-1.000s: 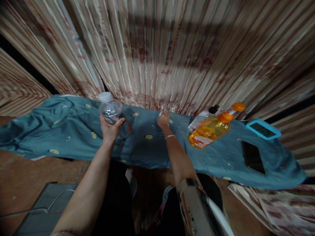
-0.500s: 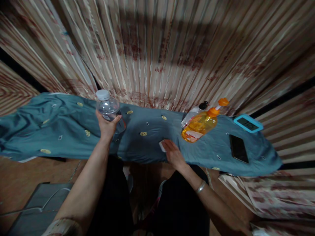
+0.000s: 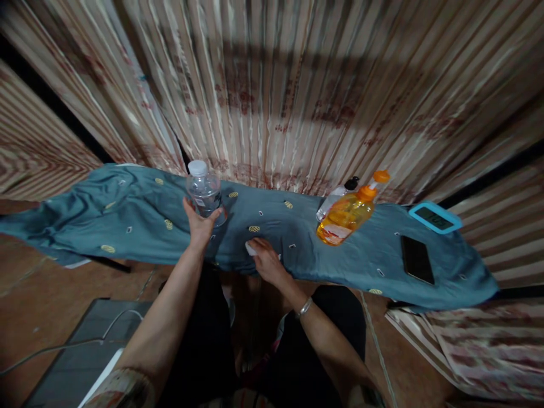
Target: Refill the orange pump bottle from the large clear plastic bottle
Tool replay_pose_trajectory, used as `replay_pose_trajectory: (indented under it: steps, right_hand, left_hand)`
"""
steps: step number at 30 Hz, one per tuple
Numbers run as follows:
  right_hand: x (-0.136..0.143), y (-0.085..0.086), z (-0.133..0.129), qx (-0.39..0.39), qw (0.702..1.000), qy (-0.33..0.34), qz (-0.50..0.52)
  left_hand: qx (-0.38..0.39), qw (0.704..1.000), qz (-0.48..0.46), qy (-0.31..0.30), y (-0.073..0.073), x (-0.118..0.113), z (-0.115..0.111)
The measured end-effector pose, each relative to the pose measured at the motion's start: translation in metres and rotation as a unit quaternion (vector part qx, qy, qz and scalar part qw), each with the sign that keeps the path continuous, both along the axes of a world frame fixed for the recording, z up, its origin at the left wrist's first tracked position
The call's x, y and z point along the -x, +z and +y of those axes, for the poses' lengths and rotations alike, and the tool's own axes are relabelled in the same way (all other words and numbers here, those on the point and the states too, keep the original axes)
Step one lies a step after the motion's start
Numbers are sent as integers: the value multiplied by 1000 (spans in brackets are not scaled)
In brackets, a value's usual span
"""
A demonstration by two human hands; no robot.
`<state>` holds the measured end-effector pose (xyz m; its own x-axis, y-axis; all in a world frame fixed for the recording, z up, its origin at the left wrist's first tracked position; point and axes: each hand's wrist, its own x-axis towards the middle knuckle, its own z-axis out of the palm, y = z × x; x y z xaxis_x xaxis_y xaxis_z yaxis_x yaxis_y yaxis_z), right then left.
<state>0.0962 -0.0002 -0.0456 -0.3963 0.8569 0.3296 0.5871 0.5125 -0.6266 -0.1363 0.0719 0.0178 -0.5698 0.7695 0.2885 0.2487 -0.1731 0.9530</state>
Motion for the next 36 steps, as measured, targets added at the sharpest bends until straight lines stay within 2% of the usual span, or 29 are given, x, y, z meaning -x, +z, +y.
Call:
replay_pose_trajectory:
  steps: [2,5,8,10,13,19,22,27,32,36]
  right_hand:
    - [-5,9,1,10,999,-12,33]
    - [-15,23,-6,18,996,-37,75]
    - [-11,33,-20,14,994,-43,100]
    - [-4,36,-29,7,993,-42,106]
    - [-1,37,-37,-5,995,-37,98]
    - [-36,35,-44,-23,999,-13,26]
    - [-60,39,-42,-30,999,-30,-12]
    - [-86,44,-29,-50,990,-114,-60]
    - [-80,26,-25,-39,984,-119,-131]
    - [-79,14,-31,-31,981,-129,-144]
  left_hand:
    - [15,999,-29,11,1,-4,-16]
    - [28,996,-89,-16,1,-25,-50]
    - [54,981,-154,-102,-5,-61,-84]
    - [93,958,-183,-200,-11,-83,-98]
    - [134,924,-164,-319,-20,-100,-104]
    - [134,903,-70,-403,-21,-95,-94]
    - [134,904,-54,-403,-19,-89,-90]
    - [104,939,-92,-316,-18,-77,-79]
    - [103,944,-91,-300,-20,-78,-76]
    - [112,943,-86,-303,-22,-82,-76]
